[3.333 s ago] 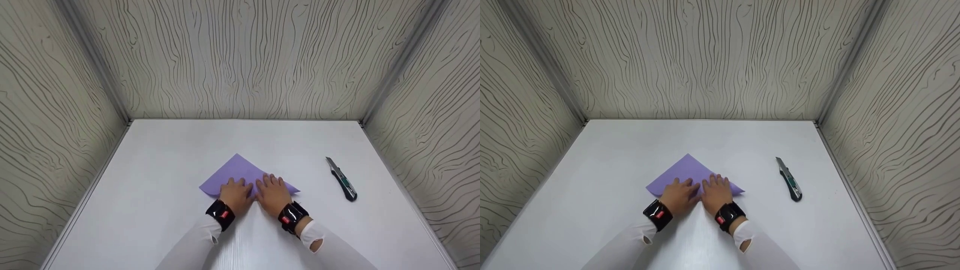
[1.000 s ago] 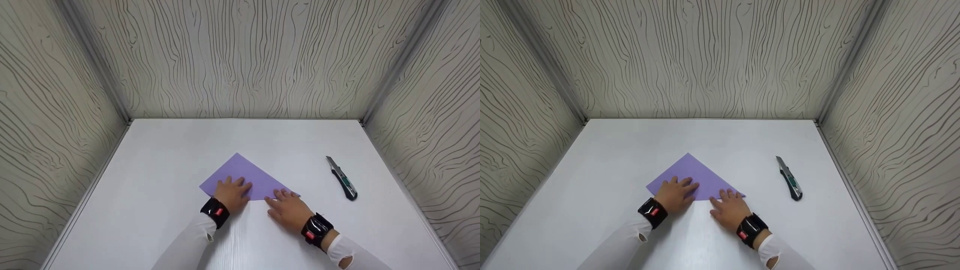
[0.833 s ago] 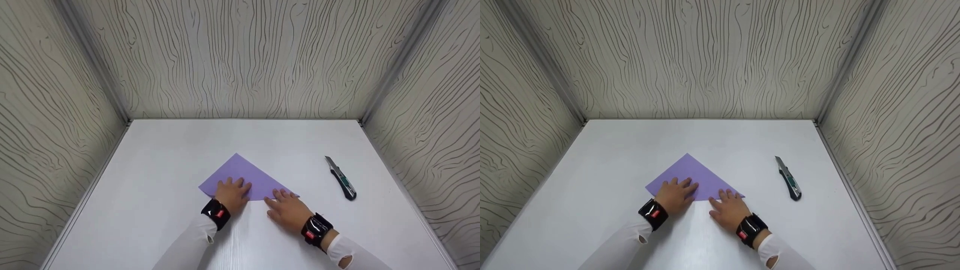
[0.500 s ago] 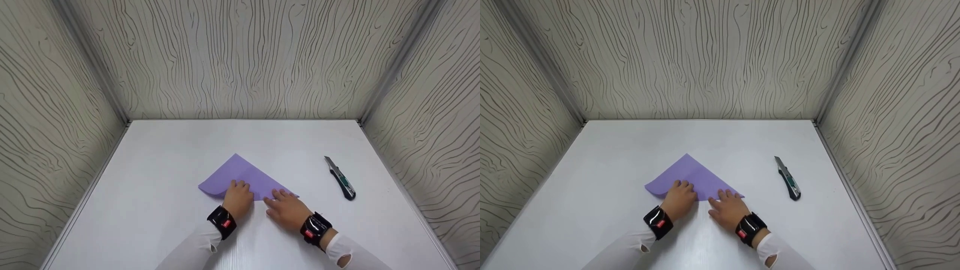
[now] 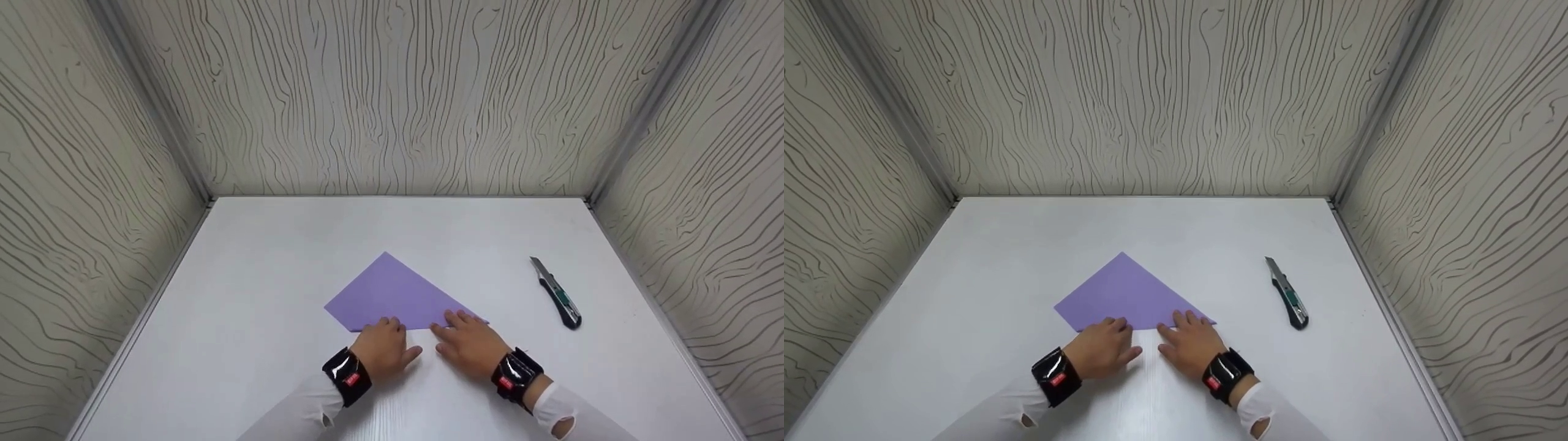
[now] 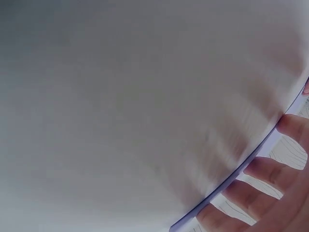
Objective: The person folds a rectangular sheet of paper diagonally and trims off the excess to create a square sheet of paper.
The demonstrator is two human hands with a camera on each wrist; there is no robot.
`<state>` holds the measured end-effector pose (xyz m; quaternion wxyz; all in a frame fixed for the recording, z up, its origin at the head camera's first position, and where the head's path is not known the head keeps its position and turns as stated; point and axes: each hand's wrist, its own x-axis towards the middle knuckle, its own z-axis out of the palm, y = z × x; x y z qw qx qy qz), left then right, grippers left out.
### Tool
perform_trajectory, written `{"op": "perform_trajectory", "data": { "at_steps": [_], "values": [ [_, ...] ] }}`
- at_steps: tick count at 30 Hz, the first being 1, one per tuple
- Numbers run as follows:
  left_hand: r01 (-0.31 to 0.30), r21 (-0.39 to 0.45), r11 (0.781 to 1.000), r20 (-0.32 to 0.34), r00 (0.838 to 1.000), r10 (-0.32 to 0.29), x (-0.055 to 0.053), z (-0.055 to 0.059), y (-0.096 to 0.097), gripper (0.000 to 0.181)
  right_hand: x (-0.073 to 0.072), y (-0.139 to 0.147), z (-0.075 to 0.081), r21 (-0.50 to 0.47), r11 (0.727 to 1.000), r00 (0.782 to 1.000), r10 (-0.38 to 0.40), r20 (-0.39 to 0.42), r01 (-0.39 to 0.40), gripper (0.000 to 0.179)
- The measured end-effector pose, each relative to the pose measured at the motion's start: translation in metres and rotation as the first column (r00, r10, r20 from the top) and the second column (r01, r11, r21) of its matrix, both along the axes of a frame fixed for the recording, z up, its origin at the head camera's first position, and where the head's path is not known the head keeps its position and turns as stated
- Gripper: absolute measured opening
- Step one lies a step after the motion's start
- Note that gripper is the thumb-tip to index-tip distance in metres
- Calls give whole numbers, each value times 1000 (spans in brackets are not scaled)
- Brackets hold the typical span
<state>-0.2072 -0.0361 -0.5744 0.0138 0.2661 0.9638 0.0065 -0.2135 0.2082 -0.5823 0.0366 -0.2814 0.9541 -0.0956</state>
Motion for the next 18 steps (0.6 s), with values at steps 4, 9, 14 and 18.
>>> {"op": "perform_trajectory", "data": {
  "at_steps": [4, 9, 14, 18],
  "values": [
    [9, 33, 999, -3, 1000, -9, 0, -6, -6, 70, -2, 0, -3, 4, 1000, 1000, -5, -8, 5, 49],
    [-13, 39, 999, -74, 997, 16, 2, -12, -9, 68, -3, 0, -8, 5, 1000, 1000, 0, -15, 0, 49],
    [-34, 84, 996, -54, 998, 38, 2, -14, -12, 64, -3, 1, -9, 9, 1000, 1000, -3, -26, 3, 49],
    [-28, 114, 993, -32, 999, 31, 4, -14, -13, 65, -1, 2, -7, 9, 1000, 1000, -13, 0, 13, 50]
  ]
}}
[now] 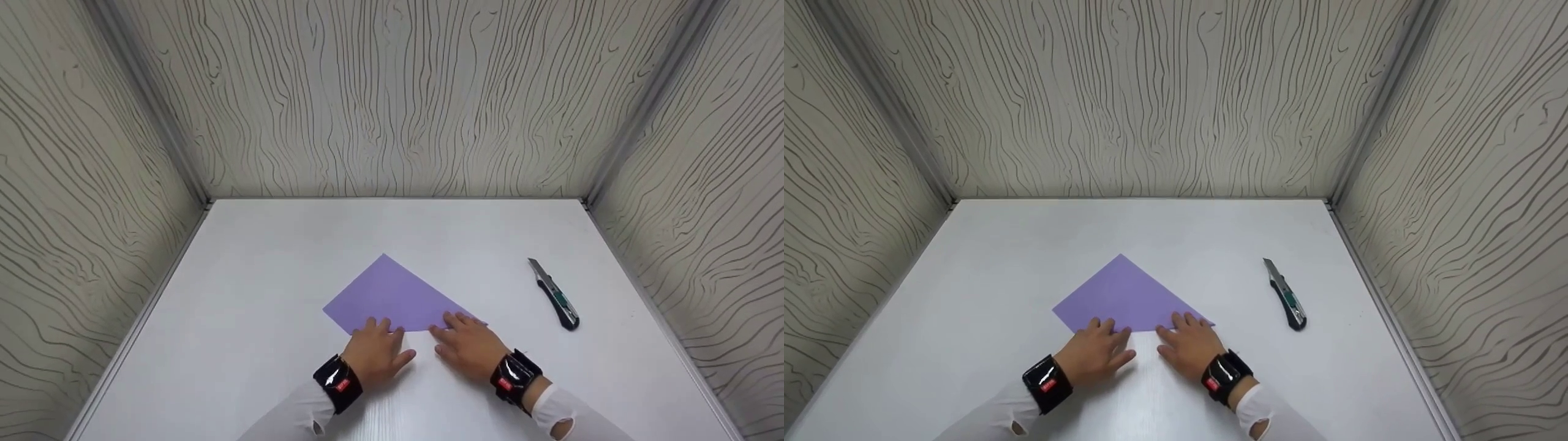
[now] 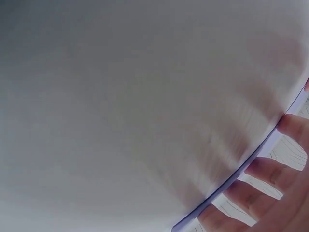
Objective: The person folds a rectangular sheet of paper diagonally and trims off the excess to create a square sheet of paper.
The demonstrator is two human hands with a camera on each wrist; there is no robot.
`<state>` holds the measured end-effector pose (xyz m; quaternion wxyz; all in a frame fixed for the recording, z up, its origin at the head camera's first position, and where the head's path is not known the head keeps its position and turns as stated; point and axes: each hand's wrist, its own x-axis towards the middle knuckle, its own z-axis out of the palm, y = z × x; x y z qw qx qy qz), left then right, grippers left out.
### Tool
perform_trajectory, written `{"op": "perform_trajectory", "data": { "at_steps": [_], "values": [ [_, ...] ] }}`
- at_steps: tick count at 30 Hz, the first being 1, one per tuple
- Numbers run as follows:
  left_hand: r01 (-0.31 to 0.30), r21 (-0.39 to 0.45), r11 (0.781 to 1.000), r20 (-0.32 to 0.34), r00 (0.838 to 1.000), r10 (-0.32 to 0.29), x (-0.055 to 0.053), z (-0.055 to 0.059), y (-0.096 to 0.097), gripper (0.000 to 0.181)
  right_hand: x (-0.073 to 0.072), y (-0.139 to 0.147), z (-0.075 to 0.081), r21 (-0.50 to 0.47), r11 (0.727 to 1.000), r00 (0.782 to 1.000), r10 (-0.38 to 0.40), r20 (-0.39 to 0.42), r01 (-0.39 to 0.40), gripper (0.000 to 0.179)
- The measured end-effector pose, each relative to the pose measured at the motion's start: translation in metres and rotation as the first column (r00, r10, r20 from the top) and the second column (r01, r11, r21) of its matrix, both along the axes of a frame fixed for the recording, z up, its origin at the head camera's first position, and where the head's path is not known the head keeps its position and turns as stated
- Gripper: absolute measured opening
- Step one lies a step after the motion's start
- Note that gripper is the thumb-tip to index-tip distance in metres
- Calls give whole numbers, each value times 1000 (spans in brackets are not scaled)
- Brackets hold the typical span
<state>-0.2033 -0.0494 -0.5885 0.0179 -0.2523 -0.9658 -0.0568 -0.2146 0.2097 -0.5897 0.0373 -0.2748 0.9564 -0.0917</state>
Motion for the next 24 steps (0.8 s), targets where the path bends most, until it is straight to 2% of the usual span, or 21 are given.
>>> {"op": "perform_trajectory", "data": {
  "at_steps": [5, 11, 17, 24],
  "values": [
    [2, -44, 999, -4, 1000, -2, 2, -1, -1, 74, 1, -1, 3, 0, 1000, 1000, -4, 29, 4, 50],
    [11, -77, 997, 7, 1000, -11, 1, 0, -3, 82, 1, -1, 3, 3, 1000, 1000, 4, 15, -4, 51],
    [24, -75, 997, -3, 1000, -24, -3, -2, -5, 81, 1, 1, 0, -1, 1000, 1000, 9, 3, -9, 50],
    [10, -142, 990, 17, 1000, -7, -5, -3, 3, 78, 0, 3, -3, 26, 1000, 999, 14, -50, -13, 49]
  ]
}}
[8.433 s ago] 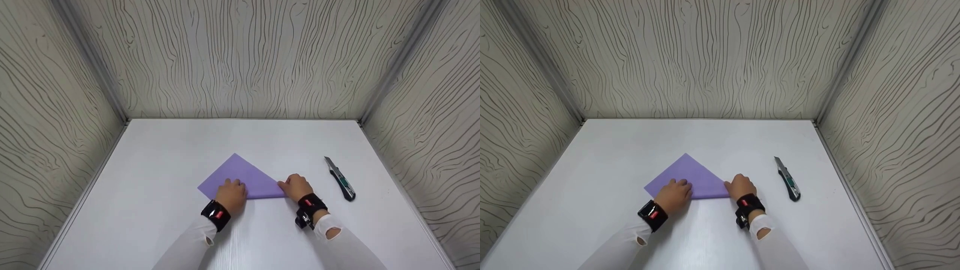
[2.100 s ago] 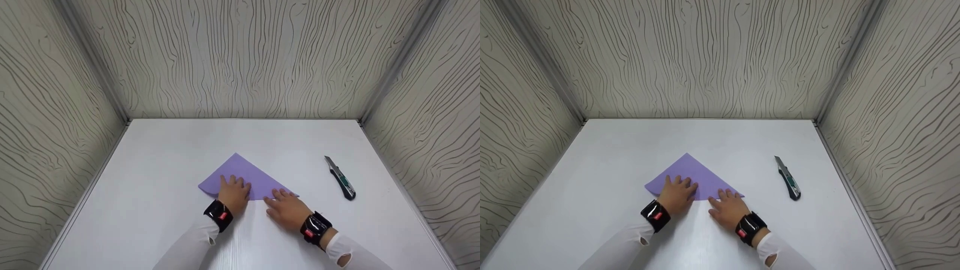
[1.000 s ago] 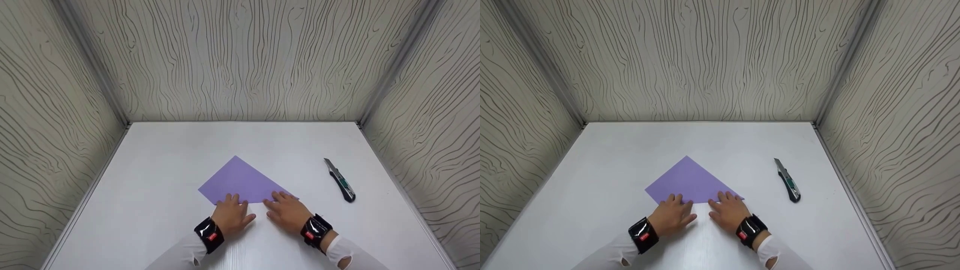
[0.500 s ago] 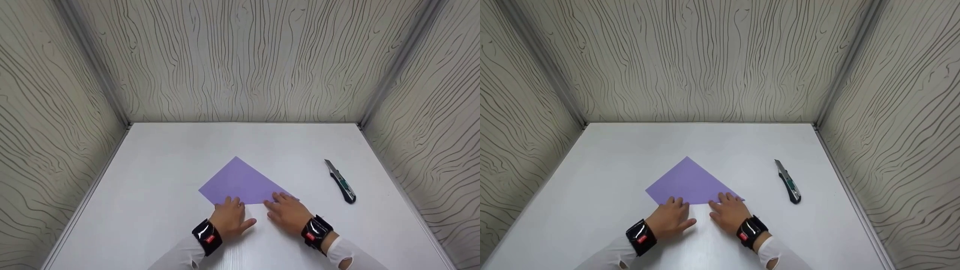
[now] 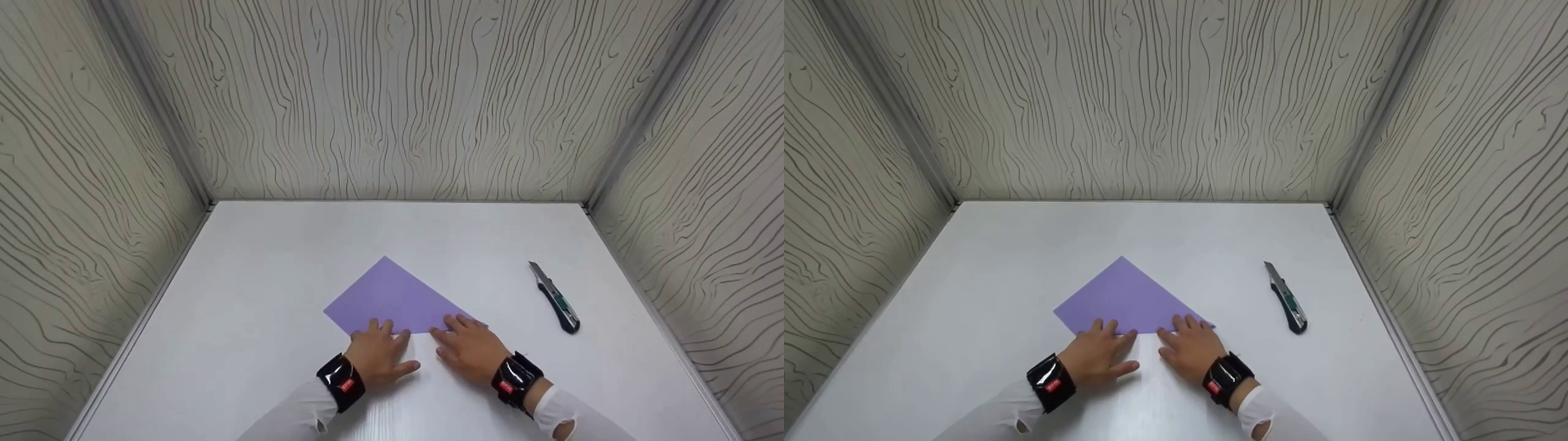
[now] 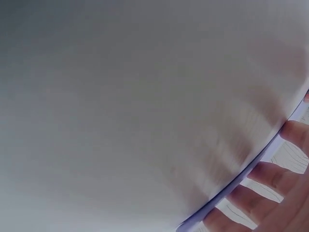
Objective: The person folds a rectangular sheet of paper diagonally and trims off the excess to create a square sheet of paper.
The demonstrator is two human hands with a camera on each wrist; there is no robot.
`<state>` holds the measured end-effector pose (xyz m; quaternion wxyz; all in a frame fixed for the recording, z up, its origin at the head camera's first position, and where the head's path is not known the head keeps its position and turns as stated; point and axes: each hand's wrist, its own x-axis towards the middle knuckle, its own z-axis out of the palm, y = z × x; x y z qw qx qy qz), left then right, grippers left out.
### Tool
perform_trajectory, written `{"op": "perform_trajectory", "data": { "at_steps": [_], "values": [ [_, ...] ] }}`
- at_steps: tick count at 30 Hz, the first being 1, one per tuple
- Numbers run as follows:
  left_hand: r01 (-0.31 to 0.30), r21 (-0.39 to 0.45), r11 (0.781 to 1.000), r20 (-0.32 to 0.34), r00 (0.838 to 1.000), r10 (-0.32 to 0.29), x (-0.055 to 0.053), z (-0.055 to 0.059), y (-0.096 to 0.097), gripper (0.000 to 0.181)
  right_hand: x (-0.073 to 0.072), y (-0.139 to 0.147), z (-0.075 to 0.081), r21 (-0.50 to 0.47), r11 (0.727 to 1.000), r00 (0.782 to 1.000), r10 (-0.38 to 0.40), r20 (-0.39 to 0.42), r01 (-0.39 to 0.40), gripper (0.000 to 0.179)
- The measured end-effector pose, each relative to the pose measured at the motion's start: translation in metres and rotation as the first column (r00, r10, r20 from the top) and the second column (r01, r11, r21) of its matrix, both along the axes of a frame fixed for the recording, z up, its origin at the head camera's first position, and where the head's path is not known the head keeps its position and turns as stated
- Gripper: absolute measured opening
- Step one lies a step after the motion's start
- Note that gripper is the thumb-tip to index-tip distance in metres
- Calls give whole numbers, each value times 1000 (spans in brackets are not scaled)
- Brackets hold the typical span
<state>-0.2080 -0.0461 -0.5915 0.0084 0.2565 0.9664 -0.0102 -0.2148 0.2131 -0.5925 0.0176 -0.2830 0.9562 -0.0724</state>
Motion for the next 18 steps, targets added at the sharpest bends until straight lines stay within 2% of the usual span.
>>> {"op": "perform_trajectory", "data": {
  "at_steps": [8, 10, 13, 18],
  "values": [
    [2, -1, 1000, 18, 1000, -2, -2, 2, 0, 80, 2, 8, 3, 37, 999, 988, 29, -154, -23, 45],
    [4, 1, 1000, 18, 1000, -4, -1, 3, 0, 80, 3, 10, 4, 47, 998, 986, 38, -164, -31, 45],
    [8, 5, 1000, 18, 1000, -8, -1, 5, -1, 79, 3, 12, 4, 24, 999, 990, 36, -140, -33, 46],
    [11, 13, 1000, 27, 1000, -11, 0, 7, -1, 79, -1, 16, 4, -55, 998, 999, 9, -51, -12, 44]
  ]
}}
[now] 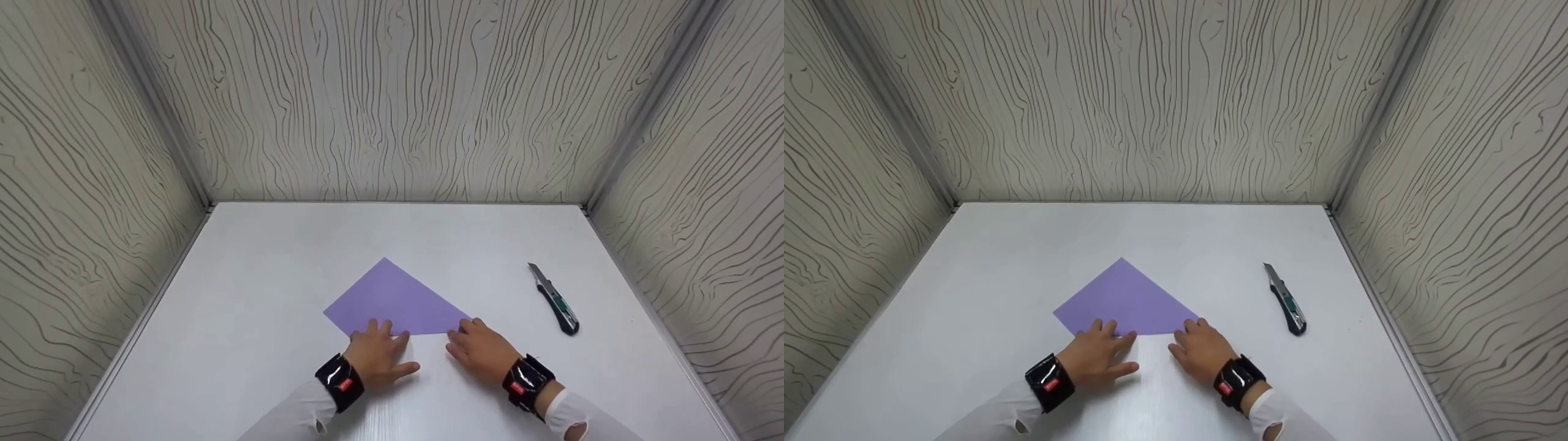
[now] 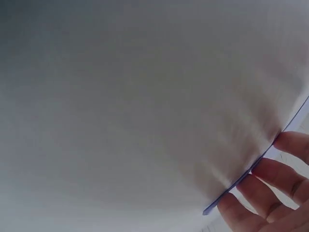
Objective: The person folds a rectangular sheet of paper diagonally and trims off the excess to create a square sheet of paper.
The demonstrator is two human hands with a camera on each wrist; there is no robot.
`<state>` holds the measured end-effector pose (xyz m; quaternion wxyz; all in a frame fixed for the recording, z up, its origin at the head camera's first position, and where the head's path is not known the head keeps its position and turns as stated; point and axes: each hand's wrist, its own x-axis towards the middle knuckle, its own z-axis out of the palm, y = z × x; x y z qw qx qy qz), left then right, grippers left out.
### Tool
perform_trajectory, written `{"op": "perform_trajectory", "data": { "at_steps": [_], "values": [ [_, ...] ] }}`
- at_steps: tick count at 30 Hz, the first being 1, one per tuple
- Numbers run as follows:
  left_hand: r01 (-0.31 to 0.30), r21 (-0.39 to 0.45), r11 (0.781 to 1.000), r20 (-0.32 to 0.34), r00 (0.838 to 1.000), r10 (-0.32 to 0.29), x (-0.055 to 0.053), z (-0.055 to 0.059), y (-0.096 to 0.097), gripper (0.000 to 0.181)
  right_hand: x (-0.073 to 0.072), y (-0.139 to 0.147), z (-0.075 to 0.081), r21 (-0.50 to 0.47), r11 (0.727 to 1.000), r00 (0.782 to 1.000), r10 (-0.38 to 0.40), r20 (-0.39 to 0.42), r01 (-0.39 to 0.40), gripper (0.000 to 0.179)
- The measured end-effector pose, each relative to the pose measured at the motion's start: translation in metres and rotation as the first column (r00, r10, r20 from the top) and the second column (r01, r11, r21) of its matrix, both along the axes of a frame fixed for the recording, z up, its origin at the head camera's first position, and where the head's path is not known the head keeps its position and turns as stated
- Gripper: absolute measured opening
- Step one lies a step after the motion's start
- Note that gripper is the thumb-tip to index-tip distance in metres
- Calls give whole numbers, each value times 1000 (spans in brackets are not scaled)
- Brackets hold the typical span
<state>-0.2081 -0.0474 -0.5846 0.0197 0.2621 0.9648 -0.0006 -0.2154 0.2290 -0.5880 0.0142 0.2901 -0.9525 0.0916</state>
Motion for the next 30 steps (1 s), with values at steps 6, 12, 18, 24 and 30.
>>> {"op": "perform_trajectory", "data": {
  "at_steps": [6, 12, 18, 24, 30],
  "values": [
    [-2, 35, 999, 5, 1000, 1, -1, 1, -3, 75, -2, 7, 0, -26, 999, 1000, 28, 0, -28, 41],
    [1, 63, 998, 25, 1000, -2, 0, 3, -3, 73, 0, 11, 1, 3, 1000, 999, -19, -39, 19, 41],
    [-12, 60, 998, 33, 999, 10, 3, 6, -2, 74, 3, 9, 1, 25, 999, 995, -35, -92, 37, 38],
    [-28, 94, 995, 75, 997, 21, 1, 3, -3, 73, 3, 6, 0, 55, 998, 996, -36, -81, 40, 40],
    [-79, 221, 972, 109, 992, 56, -5, 1, -3, 61, 3, 6, 2, 47, 998, 997, -33, -77, 36, 40]
  ]
}}
